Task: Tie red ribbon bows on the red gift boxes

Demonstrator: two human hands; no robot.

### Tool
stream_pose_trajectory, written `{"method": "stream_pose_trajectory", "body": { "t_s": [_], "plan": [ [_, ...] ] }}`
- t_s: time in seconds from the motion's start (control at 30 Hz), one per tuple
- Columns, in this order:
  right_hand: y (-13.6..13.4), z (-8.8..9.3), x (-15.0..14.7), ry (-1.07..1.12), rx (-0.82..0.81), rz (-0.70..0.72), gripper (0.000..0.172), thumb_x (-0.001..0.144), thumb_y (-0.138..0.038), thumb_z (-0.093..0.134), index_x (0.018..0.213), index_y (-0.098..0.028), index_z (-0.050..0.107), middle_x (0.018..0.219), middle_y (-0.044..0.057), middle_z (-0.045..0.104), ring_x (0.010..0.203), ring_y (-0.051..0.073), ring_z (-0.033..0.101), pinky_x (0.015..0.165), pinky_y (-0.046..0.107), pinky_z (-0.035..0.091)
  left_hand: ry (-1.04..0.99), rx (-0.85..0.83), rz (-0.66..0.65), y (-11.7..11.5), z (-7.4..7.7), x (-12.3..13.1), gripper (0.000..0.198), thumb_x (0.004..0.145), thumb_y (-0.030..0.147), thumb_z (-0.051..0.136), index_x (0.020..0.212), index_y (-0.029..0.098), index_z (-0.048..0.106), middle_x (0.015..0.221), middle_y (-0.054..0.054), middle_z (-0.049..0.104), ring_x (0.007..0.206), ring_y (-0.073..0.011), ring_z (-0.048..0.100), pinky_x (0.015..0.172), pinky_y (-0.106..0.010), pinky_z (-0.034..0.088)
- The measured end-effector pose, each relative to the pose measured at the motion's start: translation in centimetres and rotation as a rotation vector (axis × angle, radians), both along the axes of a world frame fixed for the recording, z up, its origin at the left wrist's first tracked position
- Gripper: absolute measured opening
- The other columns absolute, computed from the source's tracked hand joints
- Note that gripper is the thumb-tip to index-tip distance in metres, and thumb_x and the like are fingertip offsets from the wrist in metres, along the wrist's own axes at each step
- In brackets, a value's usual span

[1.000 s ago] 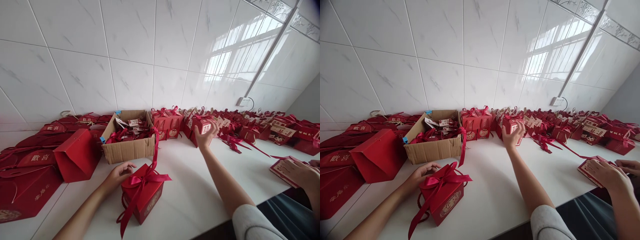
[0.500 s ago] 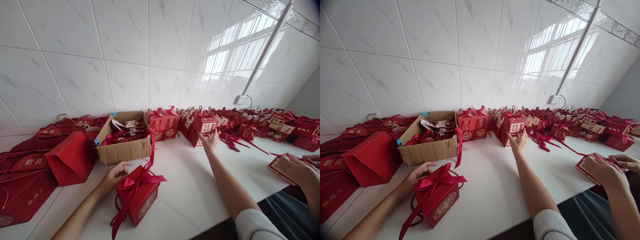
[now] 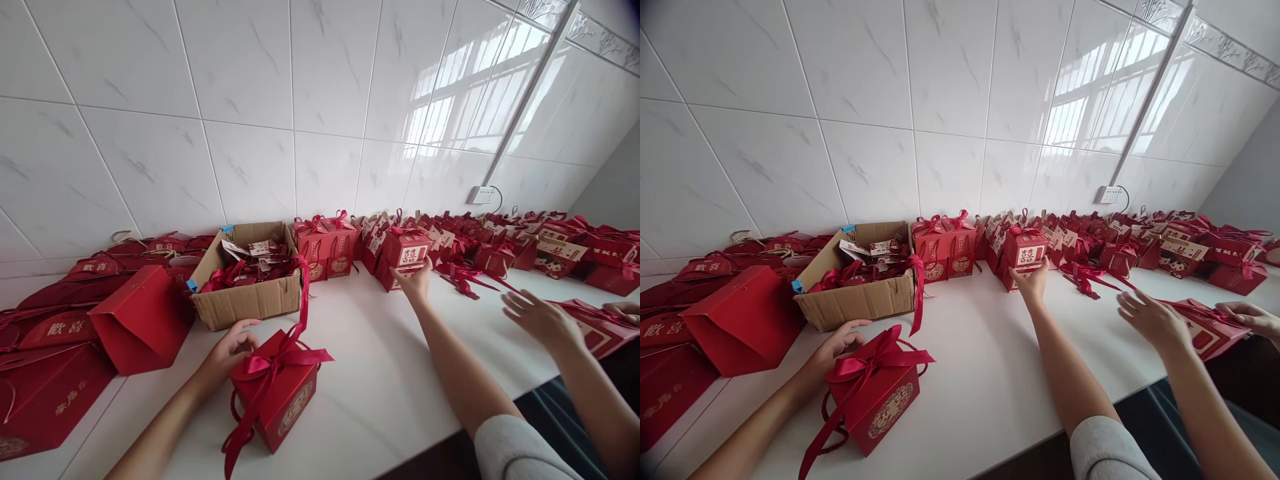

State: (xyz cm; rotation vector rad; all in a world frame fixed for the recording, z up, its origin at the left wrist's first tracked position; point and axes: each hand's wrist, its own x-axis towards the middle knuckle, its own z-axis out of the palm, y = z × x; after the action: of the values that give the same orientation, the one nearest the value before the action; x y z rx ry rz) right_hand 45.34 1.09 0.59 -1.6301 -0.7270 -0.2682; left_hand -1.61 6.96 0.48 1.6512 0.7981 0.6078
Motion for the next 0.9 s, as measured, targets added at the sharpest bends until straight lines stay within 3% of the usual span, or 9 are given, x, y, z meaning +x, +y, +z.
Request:
{"method": "stream_pose_trajectory", "body": {
  "t_s": [0.3,0.53,0.77,0.9],
  "plan": [
    [-1.0,0.9,-2.5,0.008,-0.085,0.018,0.100,0.052,-0.047,0.076,0.134,-0.013,0.029,0.129,0.021,0.043,0.119,0.035,0.044,0.099,0.048,0.039,0.012,0.008,0.019,-0.3,0.5,0.2,0.060,0.070,0.037,0.067,0.121,0.020,0.040,0.079,0.001,0.061,0.074,-0.0218,0.059,0.071,-0.030,0.044],
    [0.6,1.0,-4.9,-0.053,-0.119,0.112,0.098,0.054,-0.046,0.074,0.134,-0.011,0.028,0.129,0.021,0.045,0.117,0.032,0.046,0.097,0.044,0.041,-0.001,-0.038,0.014,-0.8,1.1,0.4,0.063,0.069,0.037,0.067,0.122,0.021,0.036,0.081,0.001,0.058,0.075,-0.0203,0.054,0.067,-0.027,0.040],
    [0.8,1.1,-5.3,-0.047,-0.212,0.085,0.094,0.059,-0.050,0.068,0.136,-0.014,0.028,0.127,0.019,0.046,0.111,0.032,0.050,0.089,0.041,0.045,0.019,-0.021,0.032,-0.9,1.2,0.4,0.061,0.070,0.035,0.066,0.121,0.020,0.036,0.080,0.002,0.057,0.075,-0.0197,0.053,0.069,-0.028,0.040],
    [0.1,1.4,-4.9,-0.043,-0.300,0.035,0.091,0.061,-0.052,0.065,0.136,-0.018,0.028,0.125,0.015,0.049,0.108,0.031,0.053,0.092,0.042,0.040,0.033,0.003,0.028,-0.5,0.6,0.1,0.061,0.070,0.037,0.065,0.121,0.020,0.037,0.081,0.000,0.059,0.076,-0.0215,0.055,0.070,-0.030,0.041]
  ]
}}
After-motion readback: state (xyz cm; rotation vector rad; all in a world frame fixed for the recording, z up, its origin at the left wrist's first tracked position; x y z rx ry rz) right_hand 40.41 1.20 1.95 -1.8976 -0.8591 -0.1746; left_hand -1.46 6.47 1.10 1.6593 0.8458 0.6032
